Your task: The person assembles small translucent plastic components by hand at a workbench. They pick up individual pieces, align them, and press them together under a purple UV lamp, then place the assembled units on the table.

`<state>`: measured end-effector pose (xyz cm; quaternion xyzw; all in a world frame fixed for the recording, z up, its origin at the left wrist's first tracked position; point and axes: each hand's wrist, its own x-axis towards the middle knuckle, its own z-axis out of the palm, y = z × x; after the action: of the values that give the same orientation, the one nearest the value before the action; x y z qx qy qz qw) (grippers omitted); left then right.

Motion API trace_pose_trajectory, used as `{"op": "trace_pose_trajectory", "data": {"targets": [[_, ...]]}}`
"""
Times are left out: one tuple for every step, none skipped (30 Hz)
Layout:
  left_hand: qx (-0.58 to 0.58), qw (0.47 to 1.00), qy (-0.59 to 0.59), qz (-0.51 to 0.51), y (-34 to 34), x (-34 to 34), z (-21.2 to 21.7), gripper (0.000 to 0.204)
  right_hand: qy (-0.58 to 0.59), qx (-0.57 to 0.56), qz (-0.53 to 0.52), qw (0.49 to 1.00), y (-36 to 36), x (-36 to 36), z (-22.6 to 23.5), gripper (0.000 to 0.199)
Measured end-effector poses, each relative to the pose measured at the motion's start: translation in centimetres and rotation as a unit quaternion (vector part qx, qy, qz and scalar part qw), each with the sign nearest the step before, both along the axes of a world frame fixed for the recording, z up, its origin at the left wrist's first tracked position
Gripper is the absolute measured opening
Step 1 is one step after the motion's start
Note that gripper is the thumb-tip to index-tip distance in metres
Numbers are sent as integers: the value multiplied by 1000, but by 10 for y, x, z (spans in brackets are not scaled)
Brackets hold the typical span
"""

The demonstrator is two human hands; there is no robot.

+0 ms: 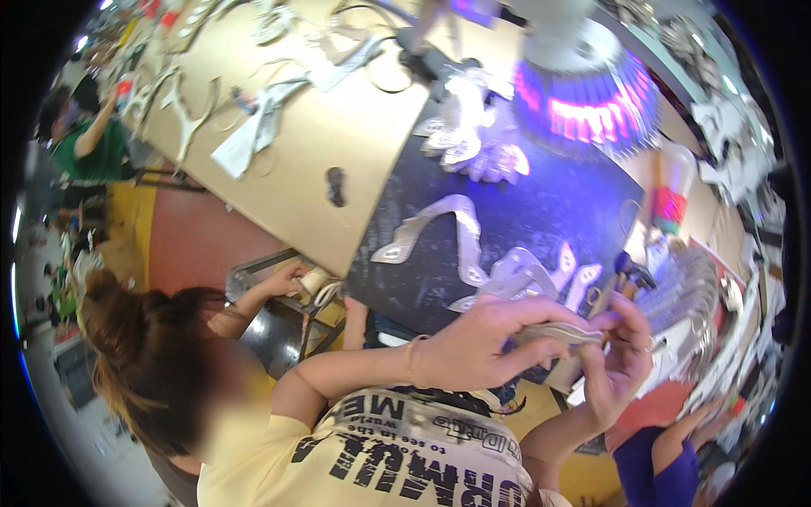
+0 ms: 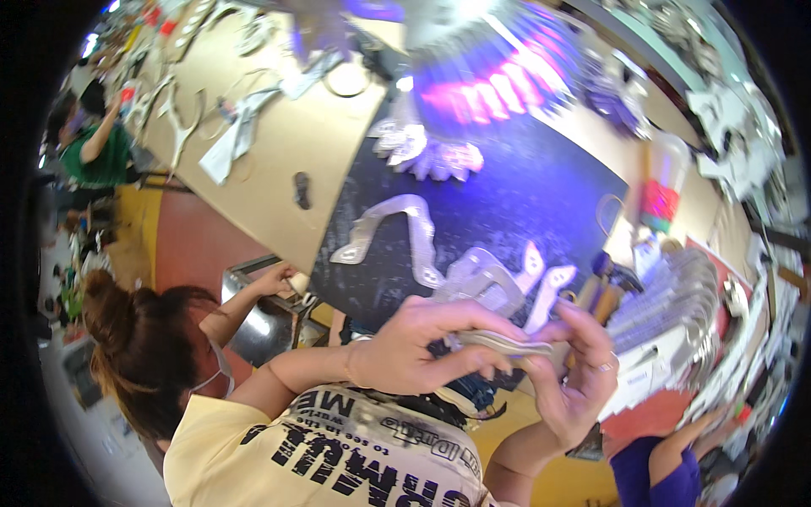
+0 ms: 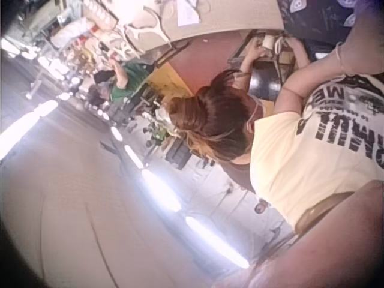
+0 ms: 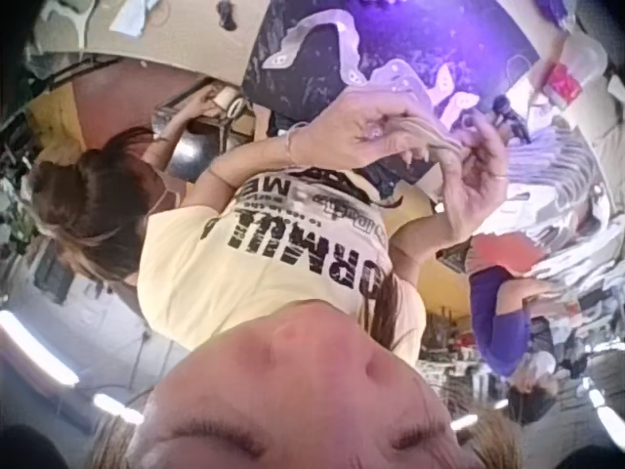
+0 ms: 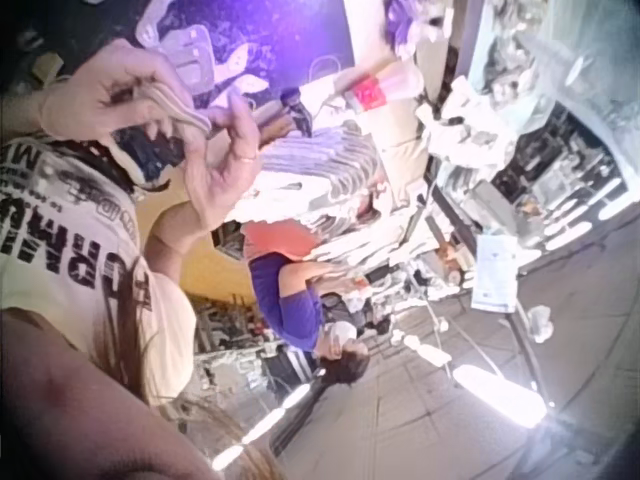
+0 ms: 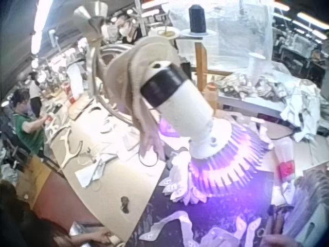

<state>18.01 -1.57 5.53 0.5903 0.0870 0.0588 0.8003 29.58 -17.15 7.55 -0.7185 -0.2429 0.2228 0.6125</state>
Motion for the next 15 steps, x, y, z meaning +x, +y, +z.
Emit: {"op": "trace_pose_trajectory", "data": {"targets": [[-22, 999, 27, -20, 0, -1, 0, 29, -108, -17, 58, 992, 0, 9, 2, 24], [-52, 998, 36, -11, -1, 0, 0, 26, -153, -42, 85, 984, -1, 13, 3, 21], [9, 999, 20, 25, 0, 0, 0, 26, -197, -45, 111, 973, 0, 19, 4, 18], [79, 995, 2, 63, 3, 0, -2, 25, -216, -39, 106, 970, 1, 25, 6, 17], [157, 982, -12, 104, 8, -1, -3, 25, -231, -32, 97, 967, 2, 30, 7, 16], [206, 967, -26, 149, 15, -2, -6, 24, -245, -24, 90, 965, 5, 36, 9, 14], [268, 943, -28, 197, 24, -3, -9, 23, -239, -24, 76, 968, 8, 42, 10, 14], [243, 939, -3, 242, 31, -7, -11, 21, -233, -22, 62, 970, 12, 51, 11, 14], [224, 930, 28, 290, 38, -10, -14, 20, -230, -28, 49, 972, 18, 60, 11, 14], [214, 921, 45, 321, 46, -14, -16, 18, -170, -33, 28, 985, 27, 70, 7, 16], [204, 911, 61, 353, 53, -18, -18, 17, -113, -44, 14, 993, 35, 81, 2, 18], [217, 905, 70, 360, 60, -21, -20, 17, -129, -74, 6, 989, 47, 94, -6, 23], [228, 898, 78, 368, 65, -24, -22, 18, -147, -93, 7, 985, 58, 104, -16, 28], [238, 891, 89, 376, 69, -26, -24, 19, -254, -204, -53, 944, 66, 107, -26, 33], [294, 881, 112, 354, 72, -28, -26, 21, -355, -199, -58, 912, 65, 106, -32, 33]]}}
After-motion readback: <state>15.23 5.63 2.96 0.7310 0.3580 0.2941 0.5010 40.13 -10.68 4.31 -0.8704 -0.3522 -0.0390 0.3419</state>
